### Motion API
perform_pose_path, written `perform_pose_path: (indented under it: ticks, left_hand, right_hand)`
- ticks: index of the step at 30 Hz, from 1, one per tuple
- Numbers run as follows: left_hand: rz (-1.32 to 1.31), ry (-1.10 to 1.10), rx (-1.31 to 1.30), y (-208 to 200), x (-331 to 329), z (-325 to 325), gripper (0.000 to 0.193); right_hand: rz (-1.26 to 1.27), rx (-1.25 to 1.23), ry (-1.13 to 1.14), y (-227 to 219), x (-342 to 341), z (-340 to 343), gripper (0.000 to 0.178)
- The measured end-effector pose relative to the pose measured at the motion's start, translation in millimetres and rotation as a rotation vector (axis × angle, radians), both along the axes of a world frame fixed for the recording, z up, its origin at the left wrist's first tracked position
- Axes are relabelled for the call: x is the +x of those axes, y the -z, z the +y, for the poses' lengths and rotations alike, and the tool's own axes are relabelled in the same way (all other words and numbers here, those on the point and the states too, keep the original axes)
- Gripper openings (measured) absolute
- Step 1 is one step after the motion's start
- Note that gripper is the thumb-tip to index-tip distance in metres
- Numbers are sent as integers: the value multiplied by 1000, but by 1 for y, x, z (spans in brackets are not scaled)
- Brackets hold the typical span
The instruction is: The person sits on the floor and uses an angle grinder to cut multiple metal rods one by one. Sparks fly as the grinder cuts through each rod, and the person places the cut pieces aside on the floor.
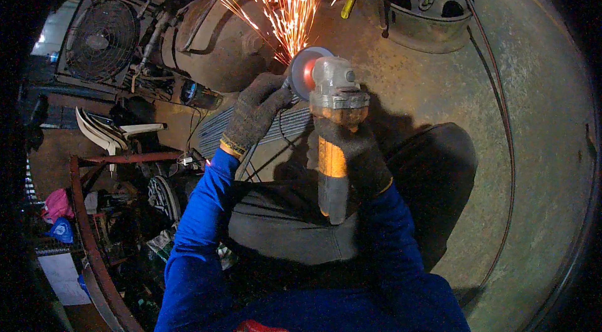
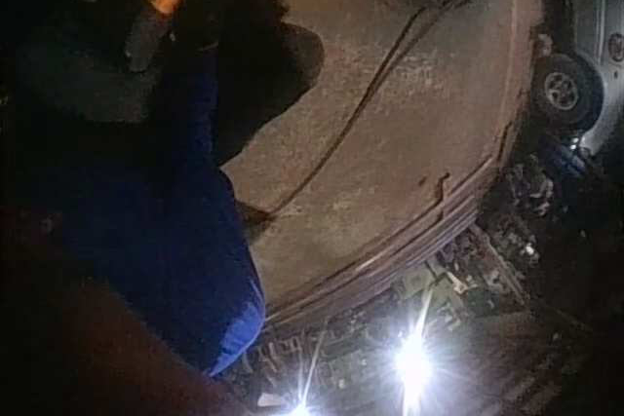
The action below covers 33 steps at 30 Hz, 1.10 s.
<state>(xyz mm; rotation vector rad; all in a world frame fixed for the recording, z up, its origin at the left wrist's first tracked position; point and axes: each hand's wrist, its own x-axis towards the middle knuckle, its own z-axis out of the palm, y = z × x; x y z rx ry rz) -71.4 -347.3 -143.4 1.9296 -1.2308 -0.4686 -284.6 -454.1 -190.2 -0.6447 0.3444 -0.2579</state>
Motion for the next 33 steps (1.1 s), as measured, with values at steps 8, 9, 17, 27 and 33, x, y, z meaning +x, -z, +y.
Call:
perform_pose_path:
  ticks: [8,9,17,27,33]
  left_hand:
    - [245,-12,51,3,3,2,27]
    - [320,-30,8,-2,-2,0,27]
    - [136,30,35,17,20,13,32]
    - [40,190,35,-4,4,9,42]
    - [221,15,175,-39,12,28,40]
  right_hand:
    - [44,-26,7,-3,-1,0,41]
    - [39,-60,17,0,0,0,41]
    - [44,-57,37,0,2,1,42]
    - [12,173,49,7,-2,1,37]
    - [97,64,173,32,1,5,32]
